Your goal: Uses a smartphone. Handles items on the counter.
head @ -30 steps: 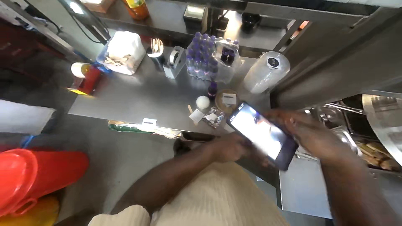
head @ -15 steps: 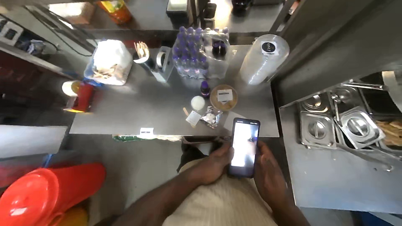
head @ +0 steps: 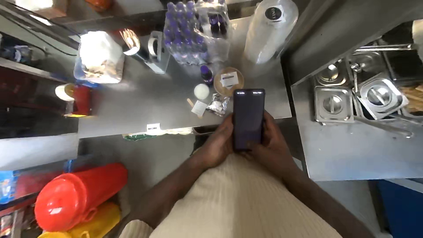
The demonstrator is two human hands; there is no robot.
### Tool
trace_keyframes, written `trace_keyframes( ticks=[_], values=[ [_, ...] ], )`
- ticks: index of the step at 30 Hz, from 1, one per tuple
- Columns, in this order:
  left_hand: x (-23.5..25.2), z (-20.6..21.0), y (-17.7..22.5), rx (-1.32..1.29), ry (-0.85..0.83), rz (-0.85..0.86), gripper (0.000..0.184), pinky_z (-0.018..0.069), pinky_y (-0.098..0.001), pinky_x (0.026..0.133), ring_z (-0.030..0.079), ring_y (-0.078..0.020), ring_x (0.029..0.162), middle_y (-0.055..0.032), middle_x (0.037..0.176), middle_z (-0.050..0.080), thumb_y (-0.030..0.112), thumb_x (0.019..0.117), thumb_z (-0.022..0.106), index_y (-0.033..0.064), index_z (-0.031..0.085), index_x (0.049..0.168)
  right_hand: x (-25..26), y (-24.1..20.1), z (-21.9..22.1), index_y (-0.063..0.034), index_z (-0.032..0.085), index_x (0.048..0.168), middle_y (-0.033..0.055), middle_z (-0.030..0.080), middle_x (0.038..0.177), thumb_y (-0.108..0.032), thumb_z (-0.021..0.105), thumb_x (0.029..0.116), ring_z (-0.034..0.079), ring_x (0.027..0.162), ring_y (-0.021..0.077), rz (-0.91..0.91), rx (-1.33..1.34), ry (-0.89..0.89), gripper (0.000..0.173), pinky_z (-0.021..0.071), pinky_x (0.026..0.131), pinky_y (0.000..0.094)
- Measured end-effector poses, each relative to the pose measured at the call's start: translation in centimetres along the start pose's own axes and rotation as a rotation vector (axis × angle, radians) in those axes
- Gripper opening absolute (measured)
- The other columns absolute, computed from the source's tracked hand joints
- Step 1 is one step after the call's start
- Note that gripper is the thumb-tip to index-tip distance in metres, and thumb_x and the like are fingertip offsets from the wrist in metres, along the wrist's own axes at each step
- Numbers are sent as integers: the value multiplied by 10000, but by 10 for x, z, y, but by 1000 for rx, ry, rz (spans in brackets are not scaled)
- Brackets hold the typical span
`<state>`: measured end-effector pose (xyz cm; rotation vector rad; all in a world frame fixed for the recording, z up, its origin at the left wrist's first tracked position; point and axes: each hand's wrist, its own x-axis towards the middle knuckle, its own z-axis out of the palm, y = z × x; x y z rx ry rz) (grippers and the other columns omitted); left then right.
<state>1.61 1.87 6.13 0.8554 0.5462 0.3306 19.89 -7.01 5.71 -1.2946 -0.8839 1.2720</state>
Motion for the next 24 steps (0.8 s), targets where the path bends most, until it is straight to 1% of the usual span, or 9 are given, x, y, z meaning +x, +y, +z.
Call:
trace_keyframes(
  ticks=[2,5,10,12,15,17,19,21,24],
  values=[
    [-1,-3,1,-19,-10,20,570,590,-500,877,654,-284,1141,-116,1390,576,493,1062,310,323,180,1590,3,-4,5,-255,244,1619,42,611,1370,-15,783,792,679,1125,200,6,-52,15,1016,640,880,404],
    [-1,-6,4,-20,-34,62,541,588,-511,884,648,-304,1148,-145,1395,558,450,1082,272,297,174,1592,7,-4,7,-267,229,1623,25,597,1382,-51,801,769,673,1127,163,18,-122,16,1050,634,884,371],
    [-2,-5,9,6,-7,59,546,594,-486,858,655,-275,1123,-126,1387,566,439,1069,306,319,194,1589,11,2,6,-277,245,1613,30,583,1396,-68,818,774,665,1142,168,-1,-155,36,1038,632,892,382],
    [0,-2,11,5,-11,64,522,599,-486,848,658,-272,1109,-129,1366,571,377,1074,304,314,209,1584,12,5,7,-273,249,1610,34,587,1385,-81,814,781,674,1116,164,-8,-176,66,1021,639,866,378],
    [2,6,17,69,16,31,518,584,-466,894,649,-234,1122,-105,1362,572,280,1075,334,290,222,1581,9,4,5,-254,237,1620,19,567,1412,-132,793,784,648,1148,117,-13,-237,106,1011,616,893,343],
    [9,16,25,189,16,13,558,601,-435,858,667,-217,1071,-105,1320,597,179,1046,421,240,245,1572,6,1,0,-253,280,1606,21,588,1390,-95,751,800,666,1119,141,-30,-128,144,947,632,842,352],
    [16,30,35,247,-19,-32,615,616,-413,831,684,-217,1036,-111,1282,623,73,1011,519,209,266,1554,2,2,-8,-212,307,1589,31,593,1369,-63,677,831,659,1125,158,-114,42,168,857,622,853,348],
    [25,41,38,170,-101,-48,659,638,-456,772,701,-283,991,-167,1254,612,-50,977,527,178,262,1536,-1,7,-18,-195,343,1558,20,604,1333,-95,642,886,651,1120,148,-227,189,170,742,606,880,334],
    [33,48,30,192,-152,-59,734,645,-487,750,709,-329,961,-193,1259,614,-132,915,546,154,286,1539,-8,13,-26,-202,413,1501,-25,622,1285,-200,664,943,646,1112,111,-308,238,226,612,587,913,303]
  ],
)
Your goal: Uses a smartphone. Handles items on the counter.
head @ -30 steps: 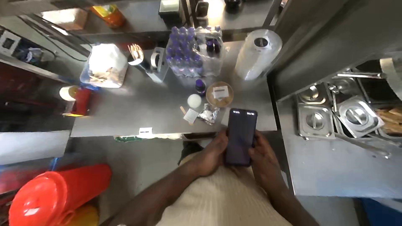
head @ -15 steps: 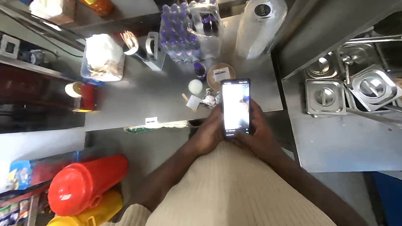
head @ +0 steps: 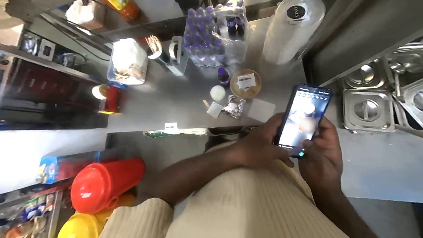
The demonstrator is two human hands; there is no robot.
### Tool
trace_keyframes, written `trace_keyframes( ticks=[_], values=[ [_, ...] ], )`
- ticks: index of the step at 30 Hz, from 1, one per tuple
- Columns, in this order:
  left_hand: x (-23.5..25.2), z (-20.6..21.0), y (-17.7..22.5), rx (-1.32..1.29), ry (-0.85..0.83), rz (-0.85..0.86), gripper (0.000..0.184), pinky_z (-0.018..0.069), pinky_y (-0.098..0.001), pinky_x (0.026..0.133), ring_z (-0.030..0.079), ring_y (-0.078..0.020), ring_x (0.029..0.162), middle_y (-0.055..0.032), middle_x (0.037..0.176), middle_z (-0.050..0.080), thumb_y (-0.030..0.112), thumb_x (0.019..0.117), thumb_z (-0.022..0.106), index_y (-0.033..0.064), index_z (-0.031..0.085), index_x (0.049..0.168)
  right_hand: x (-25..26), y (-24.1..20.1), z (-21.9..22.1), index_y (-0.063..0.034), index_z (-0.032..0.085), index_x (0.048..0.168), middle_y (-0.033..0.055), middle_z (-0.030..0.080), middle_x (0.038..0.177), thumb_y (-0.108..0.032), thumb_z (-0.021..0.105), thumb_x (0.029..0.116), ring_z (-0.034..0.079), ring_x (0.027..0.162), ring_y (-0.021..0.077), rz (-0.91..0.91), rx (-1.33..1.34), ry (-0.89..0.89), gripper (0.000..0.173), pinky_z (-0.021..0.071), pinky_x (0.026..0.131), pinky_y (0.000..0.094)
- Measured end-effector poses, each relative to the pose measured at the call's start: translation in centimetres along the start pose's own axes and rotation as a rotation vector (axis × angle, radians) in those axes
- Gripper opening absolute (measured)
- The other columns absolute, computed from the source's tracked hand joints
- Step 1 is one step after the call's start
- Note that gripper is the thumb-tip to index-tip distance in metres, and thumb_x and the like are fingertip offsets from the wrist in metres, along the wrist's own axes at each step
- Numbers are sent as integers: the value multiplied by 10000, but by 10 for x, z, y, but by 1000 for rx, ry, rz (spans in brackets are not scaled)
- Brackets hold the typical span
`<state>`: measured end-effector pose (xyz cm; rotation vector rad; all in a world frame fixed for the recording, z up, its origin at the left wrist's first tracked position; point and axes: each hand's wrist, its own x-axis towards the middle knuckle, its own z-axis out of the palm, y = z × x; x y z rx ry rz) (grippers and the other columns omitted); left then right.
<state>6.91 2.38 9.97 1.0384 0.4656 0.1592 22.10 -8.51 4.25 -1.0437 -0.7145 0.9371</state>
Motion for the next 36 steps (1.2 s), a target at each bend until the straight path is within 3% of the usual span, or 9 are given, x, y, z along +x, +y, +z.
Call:
trace_keyframes(
  ticks=[4,7,13,23,28,36],
  values=[
    [-5,-7,-17,184,-13,-36,774,650,-445,794,716,-262,979,-139,1270,631,-105,892,620,165,296,1542,-10,8,-4,-190,462,1451,-33,637,1246,-310,678,965,639,1109,106,-1,28,41,545,568,937,306],
    [-15,-17,-21,138,-24,-19,730,650,-463,795,717,-286,989,-166,1258,636,-150,895,548,115,309,1532,-15,13,-1,-180,487,1445,-8,640,1273,-328,638,980,645,1116,123,43,32,14,511,570,943,318],
    [-26,-22,-27,5,-18,57,734,637,-519,771,701,-344,1020,-195,1288,616,-173,877,461,117,294,1530,-10,-1,5,-63,419,1484,92,636,1267,-233,549,1017,659,1111,189,52,48,-102,514,586,938,380],
    [-32,-23,-36,8,-25,101,690,640,-535,737,705,-382,993,-221,1278,614,-186,896,417,94,300,1516,-15,2,2,-16,369,1528,130,611,1332,-188,506,1014,650,1154,210,57,35,-146,559,579,966,379],
    [-30,-20,-39,-18,-59,111,732,639,-512,760,701,-357,996,-201,1308,596,-112,889,507,126,269,1539,-19,0,0,34,356,1524,165,632,1313,31,531,901,673,1128,233,24,-1,-132,646,593,954,386],
    [-29,-20,-46,-62,-78,134,700,626,-550,800,677,-385,1076,-220,1339,576,-120,889,461,96,282,1530,-23,-1,-6,54,376,1517,201,628,1326,94,491,855,668,1144,273,23,-14,-134,673,588,969,427]
  ],
)
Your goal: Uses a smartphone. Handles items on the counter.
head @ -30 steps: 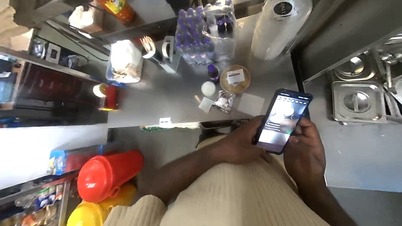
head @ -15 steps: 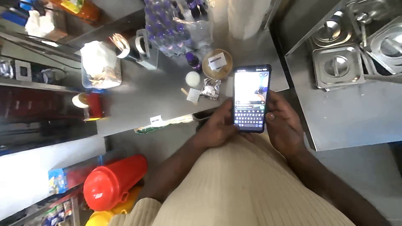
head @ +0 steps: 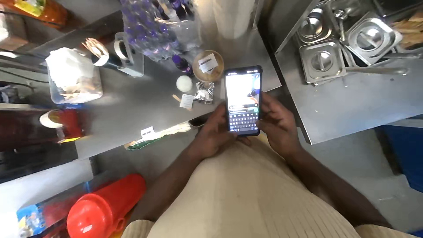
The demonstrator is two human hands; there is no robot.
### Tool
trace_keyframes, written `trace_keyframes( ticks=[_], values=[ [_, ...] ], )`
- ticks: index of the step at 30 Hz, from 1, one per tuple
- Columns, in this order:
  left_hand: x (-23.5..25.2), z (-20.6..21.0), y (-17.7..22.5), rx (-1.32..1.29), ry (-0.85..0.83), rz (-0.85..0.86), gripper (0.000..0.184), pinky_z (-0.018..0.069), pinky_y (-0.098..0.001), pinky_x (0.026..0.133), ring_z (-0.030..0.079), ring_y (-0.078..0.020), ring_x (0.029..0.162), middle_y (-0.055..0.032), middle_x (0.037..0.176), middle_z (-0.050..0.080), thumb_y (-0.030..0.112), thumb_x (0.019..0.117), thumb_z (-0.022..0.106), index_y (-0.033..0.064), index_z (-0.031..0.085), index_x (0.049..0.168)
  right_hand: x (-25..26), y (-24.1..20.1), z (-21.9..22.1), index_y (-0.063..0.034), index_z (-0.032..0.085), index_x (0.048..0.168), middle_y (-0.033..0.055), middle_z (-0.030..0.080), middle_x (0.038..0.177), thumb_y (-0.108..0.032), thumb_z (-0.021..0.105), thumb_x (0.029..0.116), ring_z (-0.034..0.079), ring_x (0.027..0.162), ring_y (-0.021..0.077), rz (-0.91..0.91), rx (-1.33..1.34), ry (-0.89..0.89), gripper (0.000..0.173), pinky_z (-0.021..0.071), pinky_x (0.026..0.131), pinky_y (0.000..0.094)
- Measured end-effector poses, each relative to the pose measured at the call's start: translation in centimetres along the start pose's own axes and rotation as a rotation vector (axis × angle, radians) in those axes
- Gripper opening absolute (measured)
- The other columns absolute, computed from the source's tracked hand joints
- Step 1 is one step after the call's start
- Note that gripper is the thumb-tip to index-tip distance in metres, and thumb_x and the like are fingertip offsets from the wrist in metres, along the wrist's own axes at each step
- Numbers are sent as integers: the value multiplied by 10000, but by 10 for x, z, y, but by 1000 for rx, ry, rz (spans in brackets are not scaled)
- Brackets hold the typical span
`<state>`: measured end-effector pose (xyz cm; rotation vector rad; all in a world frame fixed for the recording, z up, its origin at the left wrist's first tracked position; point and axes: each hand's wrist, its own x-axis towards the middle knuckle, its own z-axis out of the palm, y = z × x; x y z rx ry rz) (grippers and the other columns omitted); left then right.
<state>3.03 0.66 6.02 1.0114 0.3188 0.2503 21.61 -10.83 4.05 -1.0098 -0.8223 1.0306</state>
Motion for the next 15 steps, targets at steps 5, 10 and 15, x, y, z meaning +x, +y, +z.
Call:
trace_keyframes(
  ticks=[5,10,15],
  values=[
    [4,-1,-4,-36,-45,34,645,614,-578,828,662,-412,1101,-250,1335,565,-117,902,461,51,292,1501,-2,-4,-1,19,386,1528,169,631,1330,105,463,894,678,1118,243,10,-40,12,644,602,933,401],
    [4,5,0,-9,-15,20,626,619,-573,806,668,-402,1086,-239,1329,565,-105,915,433,62,292,1502,-3,-3,-1,30,393,1514,172,639,1313,101,485,924,683,1111,243,6,-40,38,601,601,939,397],
    [4,12,4,37,74,-8,473,637,-515,749,702,-360,1003,-226,1272,604,-80,1012,352,60,338,1464,-3,1,-2,71,368,1504,197,637,1301,76,519,883,671,1133,264,-43,-29,3,638,588,966,409]
  ],
)
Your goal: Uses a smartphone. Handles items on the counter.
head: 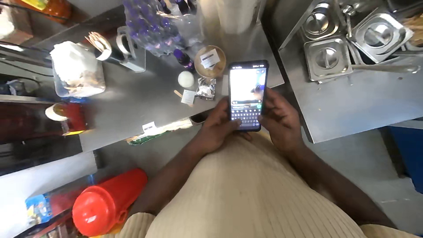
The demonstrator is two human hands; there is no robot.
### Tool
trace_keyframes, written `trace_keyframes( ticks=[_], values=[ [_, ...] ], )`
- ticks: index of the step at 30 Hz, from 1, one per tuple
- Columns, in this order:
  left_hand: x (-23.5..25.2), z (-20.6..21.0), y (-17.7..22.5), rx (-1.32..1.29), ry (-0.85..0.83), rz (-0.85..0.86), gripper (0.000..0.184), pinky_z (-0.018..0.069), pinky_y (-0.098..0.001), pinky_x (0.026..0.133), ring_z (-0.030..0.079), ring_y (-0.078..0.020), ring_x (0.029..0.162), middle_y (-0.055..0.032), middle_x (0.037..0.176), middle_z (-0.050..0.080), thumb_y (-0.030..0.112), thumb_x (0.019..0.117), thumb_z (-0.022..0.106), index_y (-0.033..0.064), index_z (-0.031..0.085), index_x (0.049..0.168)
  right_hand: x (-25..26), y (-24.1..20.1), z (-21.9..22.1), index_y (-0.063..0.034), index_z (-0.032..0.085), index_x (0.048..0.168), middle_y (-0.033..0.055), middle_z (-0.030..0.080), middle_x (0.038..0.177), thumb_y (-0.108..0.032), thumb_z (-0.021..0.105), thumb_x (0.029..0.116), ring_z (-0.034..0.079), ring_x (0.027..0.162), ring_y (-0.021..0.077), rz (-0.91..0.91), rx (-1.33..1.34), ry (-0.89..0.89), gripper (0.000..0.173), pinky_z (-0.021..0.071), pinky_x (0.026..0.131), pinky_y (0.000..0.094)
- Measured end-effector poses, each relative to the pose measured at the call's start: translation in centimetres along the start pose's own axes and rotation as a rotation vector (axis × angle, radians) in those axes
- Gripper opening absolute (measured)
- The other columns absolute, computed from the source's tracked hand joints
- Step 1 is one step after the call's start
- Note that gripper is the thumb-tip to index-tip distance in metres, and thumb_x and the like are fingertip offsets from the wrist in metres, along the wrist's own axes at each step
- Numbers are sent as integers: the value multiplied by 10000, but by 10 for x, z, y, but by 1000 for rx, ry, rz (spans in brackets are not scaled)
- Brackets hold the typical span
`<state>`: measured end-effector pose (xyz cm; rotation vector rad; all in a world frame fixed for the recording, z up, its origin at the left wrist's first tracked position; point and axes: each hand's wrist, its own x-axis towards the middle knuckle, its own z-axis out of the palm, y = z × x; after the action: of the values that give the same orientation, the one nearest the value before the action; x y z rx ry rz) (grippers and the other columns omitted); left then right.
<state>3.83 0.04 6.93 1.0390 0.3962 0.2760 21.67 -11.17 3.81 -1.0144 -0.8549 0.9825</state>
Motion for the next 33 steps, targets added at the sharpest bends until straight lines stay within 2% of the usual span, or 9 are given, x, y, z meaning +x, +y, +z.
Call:
trace_keyframes(
  ticks=[2,7,10,17,21,24,27,30,33],
  values=[
    [2,3,1,32,49,-4,466,642,-483,724,709,-337,973,-215,1253,615,-75,1023,378,61,343,1467,-1,0,1,70,352,1512,194,637,1307,89,522,863,672,1138,265,9,-29,0,672,589,971,409],
    [16,1,-3,107,122,24,449,658,-495,648,724,-387,910,-259,1184,639,-83,1003,498,-4,371,1427,-2,-3,0,73,334,1515,198,628,1325,99,535,847,658,1175,279,-10,-53,-7,698,577,1003,425],
    [20,6,-1,162,175,-11,420,662,-476,626,734,-362,893,-232,1173,655,-63,1008,526,8,409,1405,-4,-3,-3,81,337,1504,204,634,1307,96,535,849,670,1145,286,-19,-48,-1,684,588,979,432],
    [15,4,-1,93,28,1,587,652,-503,760,708,-381,1001,-246,1248,619,-154,927,529,16,326,1451,-2,-2,4,70,376,1474,170,662,1219,118,606,850,695,1057,245,-5,-105,105,666,620,899,385],
    [14,3,-2,124,24,3,635,647,-483,803,701,-350,1029,-222,1267,610,-150,911,549,21,301,1470,1,-2,9,48,407,1458,145,686,1192,100,654,864,716,1012,224,11,-198,152,646,640,850,368],
    [11,4,0,120,56,-2,672,651,-484,772,710,-350,996,-217,1267,619,-146,906,556,29,287,1497,0,-2,7,16,408,1484,134,665,1230,32,628,886,693,1056,222,23,-179,108,637,621,886,379],
    [2,15,13,140,93,-81,677,648,-436,691,720,-301,905,-167,1245,640,-114,932,547,129,303,1515,0,2,2,-30,412,1501,73,649,1258,-86,551,967,664,1097,176,-37,-109,37,554,589,934,363],
    [3,17,17,179,61,-113,672,652,-415,706,723,-270,889,-153,1225,646,-81,946,580,129,302,1521,2,5,-3,-82,468,1475,12,658,1226,-197,489,1030,657,1071,125,-69,-120,72,460,585,903,325],
    [6,12,11,144,21,-109,667,651,-443,735,719,-300,911,-177,1231,629,-96,943,578,114,300,1512,3,9,-6,-99,501,1463,18,644,1300,-294,441,1073,642,1150,141,-60,-128,102,440,567,969,345]
  ],
)
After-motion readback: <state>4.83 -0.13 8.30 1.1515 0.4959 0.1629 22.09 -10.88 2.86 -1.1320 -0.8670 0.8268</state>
